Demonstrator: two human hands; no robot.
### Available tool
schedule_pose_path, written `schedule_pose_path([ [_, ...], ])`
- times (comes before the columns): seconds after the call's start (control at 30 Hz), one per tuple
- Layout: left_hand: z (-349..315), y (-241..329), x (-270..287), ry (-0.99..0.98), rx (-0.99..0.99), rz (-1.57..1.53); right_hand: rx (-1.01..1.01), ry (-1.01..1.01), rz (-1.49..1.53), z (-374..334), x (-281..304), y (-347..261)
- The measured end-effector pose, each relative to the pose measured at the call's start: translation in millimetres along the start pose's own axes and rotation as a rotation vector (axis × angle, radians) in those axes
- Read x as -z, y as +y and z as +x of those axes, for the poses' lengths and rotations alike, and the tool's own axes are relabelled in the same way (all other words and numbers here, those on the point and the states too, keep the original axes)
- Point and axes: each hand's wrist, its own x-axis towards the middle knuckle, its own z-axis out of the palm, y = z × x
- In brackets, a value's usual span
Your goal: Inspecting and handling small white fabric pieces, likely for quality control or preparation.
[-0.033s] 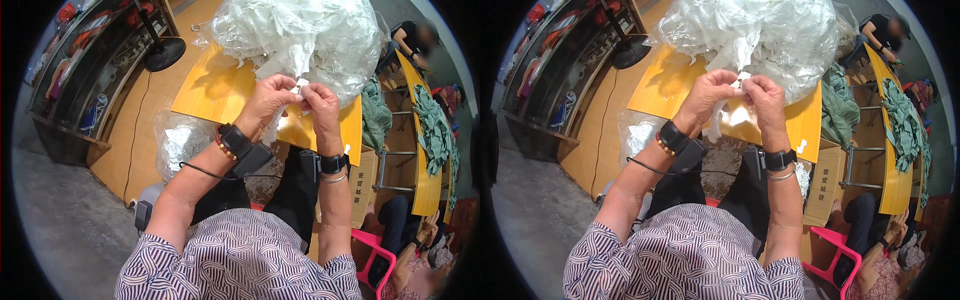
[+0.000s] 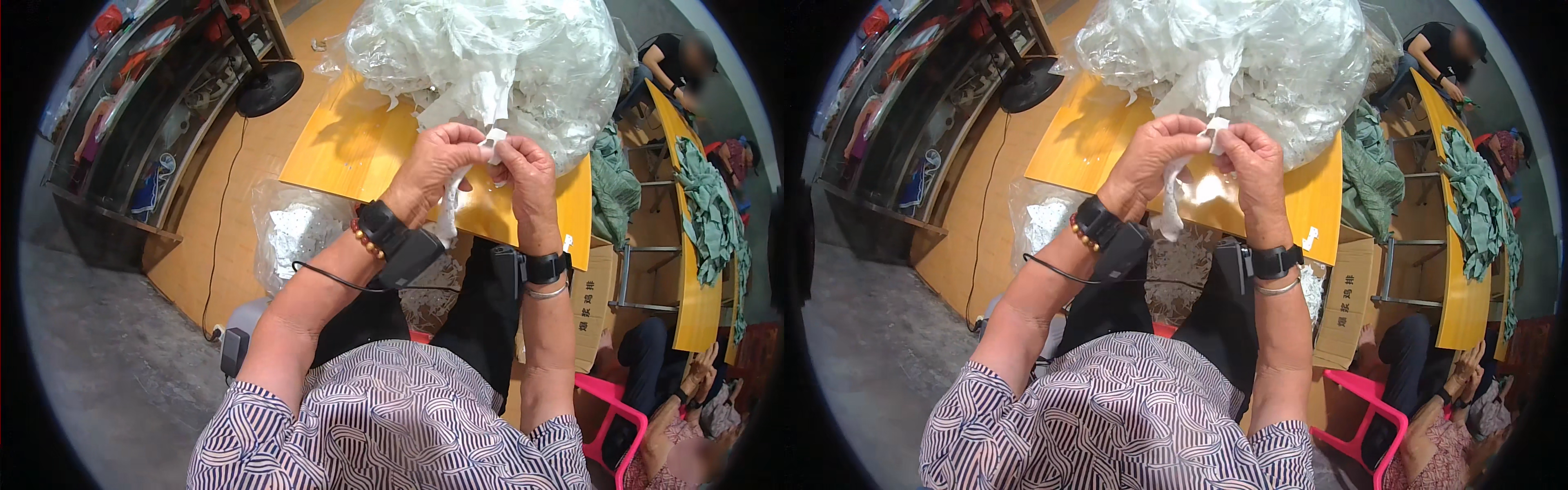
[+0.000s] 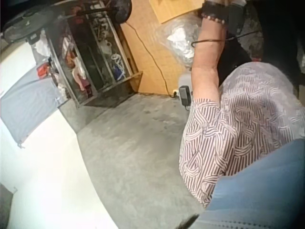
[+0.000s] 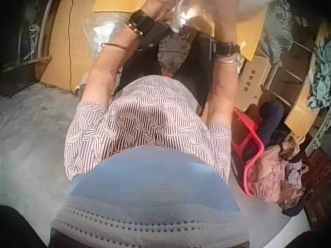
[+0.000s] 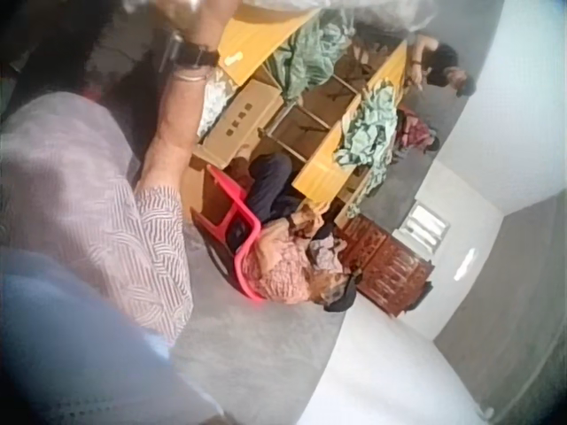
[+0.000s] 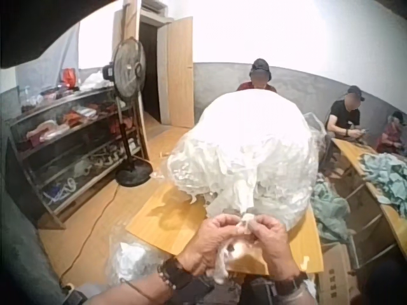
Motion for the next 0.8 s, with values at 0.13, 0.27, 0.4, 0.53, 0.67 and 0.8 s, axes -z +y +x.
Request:
schedule_pose_path([
  [0.13,11,-6,13,-0.092,0.151,-0.244,-0.022,0.008,0.062,-1,2,5],
  [0.27,11,-8,4,-0.071,0.102,-0.193,-0.041,0.021,0.023,2,9,3],
  [0.4,9,-6,2,-0.026,0.077,-0.087,-0.127,0.044,0.1,0,0,-4],
  [0.53,7,-3,-3,0.011,0.084,0.003,-0.104,0.008,-0.049,7,-9,-5],
  [0.67,14,-11,4,-0.031,0.049,-0.014,0.223,0.008,-0.445,18,-13,-6],
  [0.8,7,-7,8,-0.05,-0.017,-0.035,0.586,0.064,-1.068,27,-24,-12],
])
